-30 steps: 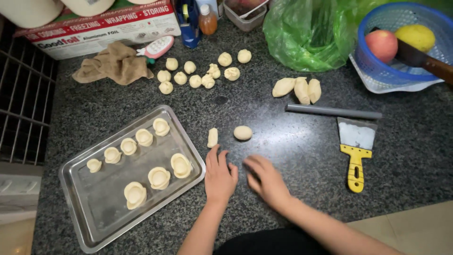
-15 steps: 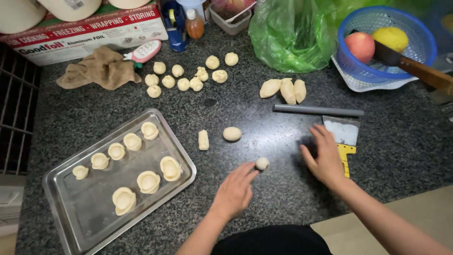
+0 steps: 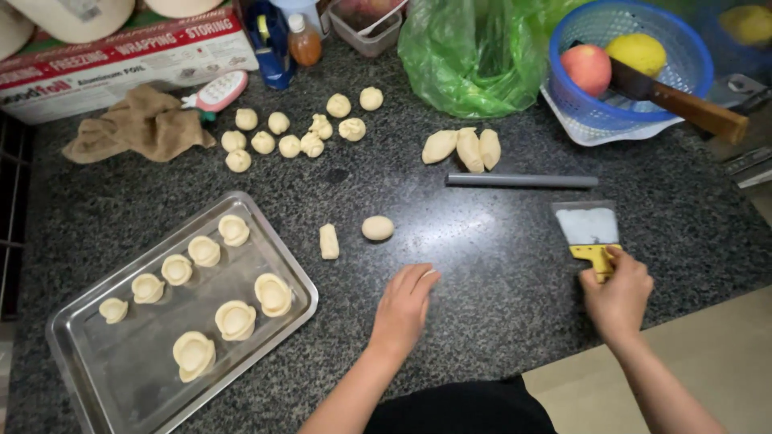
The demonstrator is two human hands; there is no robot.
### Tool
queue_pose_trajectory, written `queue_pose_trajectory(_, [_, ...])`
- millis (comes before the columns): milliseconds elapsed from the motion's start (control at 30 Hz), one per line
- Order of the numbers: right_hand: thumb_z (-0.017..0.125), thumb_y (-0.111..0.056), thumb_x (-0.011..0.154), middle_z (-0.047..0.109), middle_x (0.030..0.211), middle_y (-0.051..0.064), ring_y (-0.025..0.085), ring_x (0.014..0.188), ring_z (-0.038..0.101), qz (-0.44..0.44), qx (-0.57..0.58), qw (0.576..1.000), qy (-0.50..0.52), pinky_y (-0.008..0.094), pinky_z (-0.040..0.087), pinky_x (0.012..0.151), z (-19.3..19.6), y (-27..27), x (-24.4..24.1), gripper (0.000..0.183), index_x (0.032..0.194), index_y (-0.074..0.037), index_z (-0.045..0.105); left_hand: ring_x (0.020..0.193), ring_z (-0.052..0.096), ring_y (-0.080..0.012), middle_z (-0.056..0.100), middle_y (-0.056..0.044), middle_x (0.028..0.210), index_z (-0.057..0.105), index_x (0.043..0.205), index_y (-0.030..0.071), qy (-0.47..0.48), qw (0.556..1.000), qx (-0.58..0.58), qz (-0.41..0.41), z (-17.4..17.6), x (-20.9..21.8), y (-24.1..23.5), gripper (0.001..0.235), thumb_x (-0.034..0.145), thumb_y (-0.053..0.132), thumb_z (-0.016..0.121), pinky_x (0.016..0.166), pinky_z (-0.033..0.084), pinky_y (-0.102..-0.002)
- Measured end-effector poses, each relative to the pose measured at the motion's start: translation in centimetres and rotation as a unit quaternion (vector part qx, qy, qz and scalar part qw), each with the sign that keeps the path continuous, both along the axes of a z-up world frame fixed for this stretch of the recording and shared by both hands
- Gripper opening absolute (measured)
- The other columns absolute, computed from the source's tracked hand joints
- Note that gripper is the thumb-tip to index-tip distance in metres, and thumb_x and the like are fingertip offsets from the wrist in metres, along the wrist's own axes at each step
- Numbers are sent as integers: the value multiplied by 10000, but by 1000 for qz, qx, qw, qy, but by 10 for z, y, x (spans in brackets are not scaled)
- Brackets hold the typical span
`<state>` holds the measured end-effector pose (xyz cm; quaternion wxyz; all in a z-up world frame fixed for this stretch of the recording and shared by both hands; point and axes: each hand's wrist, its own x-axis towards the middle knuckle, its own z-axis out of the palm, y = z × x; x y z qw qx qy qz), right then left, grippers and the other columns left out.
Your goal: Rolling out dough balls and arranging them on a baking tray
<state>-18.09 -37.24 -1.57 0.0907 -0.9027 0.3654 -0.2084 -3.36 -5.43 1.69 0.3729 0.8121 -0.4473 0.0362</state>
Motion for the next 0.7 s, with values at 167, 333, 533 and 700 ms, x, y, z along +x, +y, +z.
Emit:
queue_pose_trajectory(167, [592,-234,744,607,998,247,438,917,523,-53,-33,996,62,521,389,777,-7,-25,-1,443,1129,-25,653,1140,499,-323,506,-149,1276,533,1172,32,-51,997,41,-35,-19,-1,24,371,806,69,578,953,411,-404])
queue_pose_trajectory(333, [603,-276,720,551,1171,199,438,979,466,-39,-121,992,17,538,358,734,9,-22,34,463,1123,-54,656,1121,521,-287,552,-129,1250,594,1143,43,-84,993,66,-51,17,-11,25,308,890,213,551,905,419,-405])
queue_pose_trajectory(533, [653,-63,685,561,1186,225,404,1085,531,160,-114,980,-34,472,390,900,18,-6,111,445,1129,-44,654,1286,398,-276,440,-126,1384,519,1250,97,-89,994,53,37,5,-2,-25,400,911,300,460,1037,295,-401])
queue_pose_trajectory(700, [539,-26,754,428,1406,216,353,1350,313,180,-10,975,129,578,26,1089,-4,-16,147,664,1401,-32,395,1365,231,-339,313,-166,1460,444,1323,59,-42,984,173,8,-1,-2,-34,617,882,488,406,1109,145,-480])
